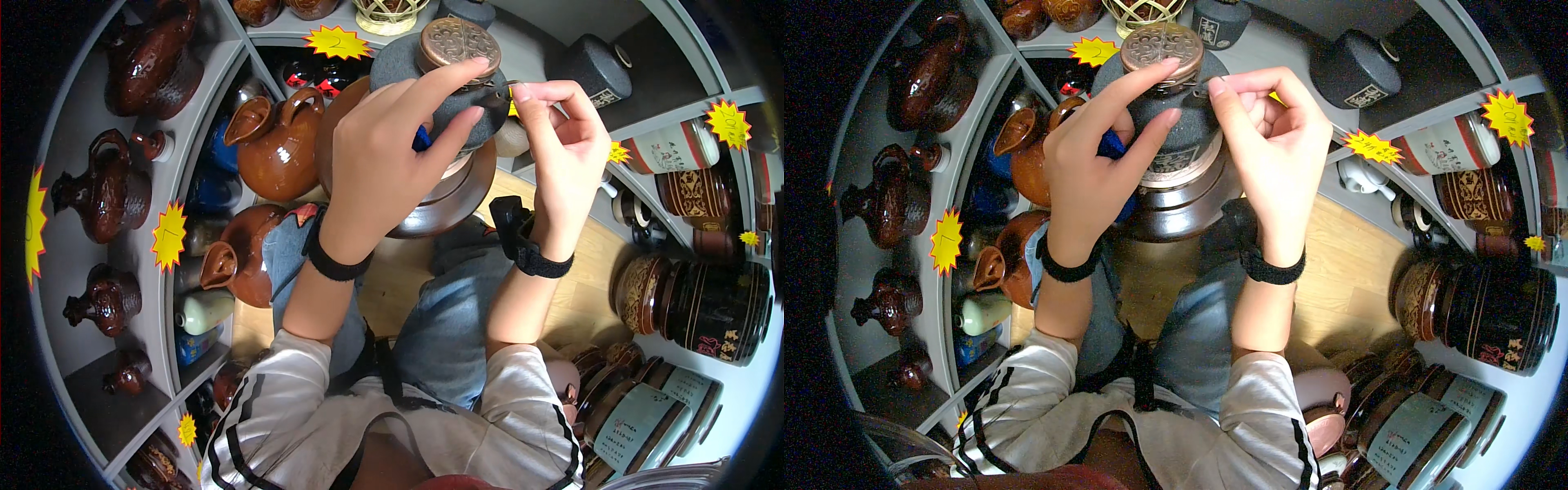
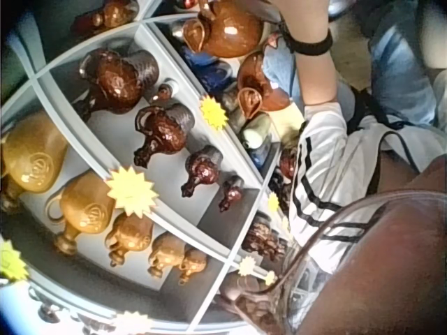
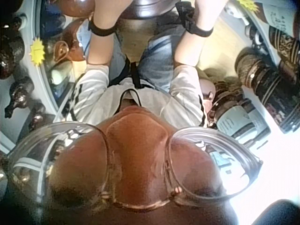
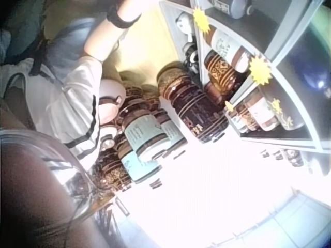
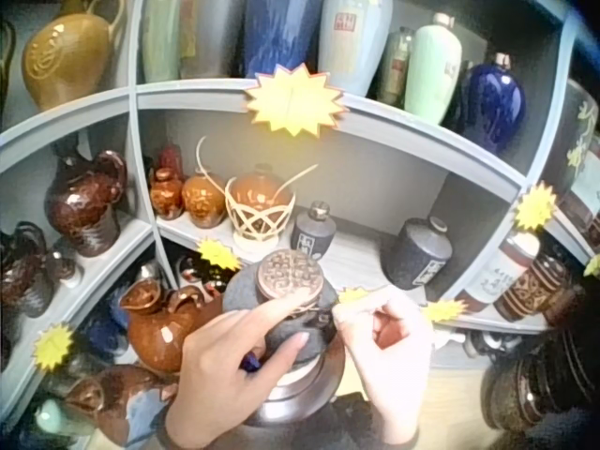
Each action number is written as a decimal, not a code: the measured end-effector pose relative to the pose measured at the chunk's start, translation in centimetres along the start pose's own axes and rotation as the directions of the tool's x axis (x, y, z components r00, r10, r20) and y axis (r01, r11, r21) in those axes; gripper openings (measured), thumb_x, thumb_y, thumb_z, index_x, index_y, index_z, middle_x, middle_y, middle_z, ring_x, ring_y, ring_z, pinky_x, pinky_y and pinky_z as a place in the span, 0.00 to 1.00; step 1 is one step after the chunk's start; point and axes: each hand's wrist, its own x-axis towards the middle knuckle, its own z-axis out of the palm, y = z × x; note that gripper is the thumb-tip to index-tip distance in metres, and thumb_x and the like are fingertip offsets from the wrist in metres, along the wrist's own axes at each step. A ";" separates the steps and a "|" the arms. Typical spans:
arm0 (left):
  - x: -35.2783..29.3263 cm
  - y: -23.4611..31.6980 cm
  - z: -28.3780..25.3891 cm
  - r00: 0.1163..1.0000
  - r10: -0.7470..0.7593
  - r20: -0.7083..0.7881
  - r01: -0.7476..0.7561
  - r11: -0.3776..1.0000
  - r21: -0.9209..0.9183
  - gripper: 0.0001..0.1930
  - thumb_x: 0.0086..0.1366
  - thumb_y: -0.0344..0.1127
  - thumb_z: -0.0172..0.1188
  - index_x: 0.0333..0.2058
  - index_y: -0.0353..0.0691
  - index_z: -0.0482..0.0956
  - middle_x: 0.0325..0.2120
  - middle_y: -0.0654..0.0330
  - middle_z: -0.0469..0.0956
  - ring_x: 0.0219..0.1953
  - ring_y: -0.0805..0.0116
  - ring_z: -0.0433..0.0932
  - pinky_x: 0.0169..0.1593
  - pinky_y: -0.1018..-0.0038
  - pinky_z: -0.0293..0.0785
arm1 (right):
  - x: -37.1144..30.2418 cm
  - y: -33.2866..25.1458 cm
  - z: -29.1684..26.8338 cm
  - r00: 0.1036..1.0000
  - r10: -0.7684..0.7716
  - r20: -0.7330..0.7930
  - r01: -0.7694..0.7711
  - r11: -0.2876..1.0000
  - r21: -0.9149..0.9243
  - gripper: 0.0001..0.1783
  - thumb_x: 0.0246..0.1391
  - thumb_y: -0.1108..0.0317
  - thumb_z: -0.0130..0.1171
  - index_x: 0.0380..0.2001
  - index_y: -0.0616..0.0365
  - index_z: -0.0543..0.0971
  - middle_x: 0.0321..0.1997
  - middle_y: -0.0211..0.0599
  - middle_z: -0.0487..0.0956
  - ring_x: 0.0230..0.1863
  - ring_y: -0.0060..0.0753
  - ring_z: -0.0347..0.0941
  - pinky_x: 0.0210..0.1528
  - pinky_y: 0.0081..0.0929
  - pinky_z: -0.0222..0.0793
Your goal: Cleaning and organizing various ceramic jars and pottery on shelves.
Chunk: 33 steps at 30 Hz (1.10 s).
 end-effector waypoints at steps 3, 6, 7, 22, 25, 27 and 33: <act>-0.1 0.0 0.0 1.000 0.002 -0.008 -0.002 1.000 -0.007 0.22 0.51 0.29 0.67 0.47 0.49 0.80 0.13 0.67 0.62 0.16 0.78 0.60 0.22 0.81 0.58 | 0.0 0.2 0.3 1.000 -0.017 0.015 0.017 0.999 -0.037 0.04 0.50 0.74 0.64 0.28 0.61 0.78 0.22 0.17 0.73 0.21 0.03 0.59 0.22 0.06 0.49; 0.0 0.0 0.0 1.000 -0.001 -0.006 0.001 1.000 -0.001 0.22 0.51 0.29 0.67 0.47 0.49 0.79 0.13 0.67 0.62 0.16 0.79 0.60 0.22 0.81 0.58 | 0.0 0.3 0.6 1.000 -0.015 0.008 0.016 0.999 -0.039 0.04 0.50 0.74 0.64 0.27 0.61 0.78 0.22 0.17 0.72 0.21 0.03 0.58 0.21 0.06 0.48; 0.0 0.1 0.0 1.000 -0.008 -0.002 0.008 1.000 0.003 0.22 0.51 0.29 0.67 0.47 0.49 0.79 0.13 0.67 0.62 0.16 0.79 0.60 0.22 0.81 0.58 | 0.0 0.3 0.6 1.000 -0.015 0.003 0.015 0.999 -0.049 0.04 0.49 0.74 0.64 0.27 0.61 0.78 0.21 0.16 0.72 0.21 0.03 0.57 0.21 0.06 0.47; -0.1 0.1 0.2 0.999 -0.026 -0.018 0.026 0.999 0.020 0.21 0.51 0.29 0.66 0.46 0.47 0.80 0.14 0.66 0.64 0.16 0.79 0.60 0.21 0.81 0.58 | -0.1 0.2 0.5 0.997 -0.082 0.009 0.083 0.982 -0.173 0.04 0.48 0.76 0.64 0.26 0.61 0.77 0.21 0.16 0.67 0.20 0.04 0.53 0.20 0.09 0.44; -0.3 -0.2 0.7 0.999 -0.011 -0.048 0.013 0.999 0.052 0.20 0.50 0.29 0.67 0.45 0.47 0.80 0.16 0.66 0.67 0.17 0.78 0.61 0.22 0.81 0.58 | -0.1 0.2 0.6 0.991 -0.132 0.013 0.131 0.963 -0.235 0.04 0.47 0.77 0.64 0.25 0.61 0.78 0.22 0.19 0.67 0.19 0.05 0.54 0.20 0.10 0.45; -0.4 -0.1 0.9 0.998 0.002 -0.065 0.003 0.997 0.074 0.20 0.50 0.29 0.67 0.44 0.46 0.81 0.17 0.65 0.69 0.17 0.78 0.61 0.22 0.80 0.59 | -0.1 0.1 0.7 0.989 -0.150 0.010 0.148 0.954 -0.260 0.04 0.46 0.77 0.64 0.25 0.61 0.78 0.22 0.20 0.67 0.19 0.06 0.54 0.20 0.10 0.46; -0.8 -0.3 1.7 0.992 -0.011 -0.126 0.031 0.987 0.157 0.16 0.53 0.37 0.65 0.43 0.55 0.80 0.16 0.65 0.68 0.20 0.66 0.69 0.24 0.72 0.66 | 0.1 0.3 0.9 0.972 -0.236 -0.001 0.223 0.920 -0.323 0.03 0.46 0.76 0.64 0.27 0.60 0.80 0.24 0.26 0.75 0.17 0.11 0.61 0.20 0.11 0.56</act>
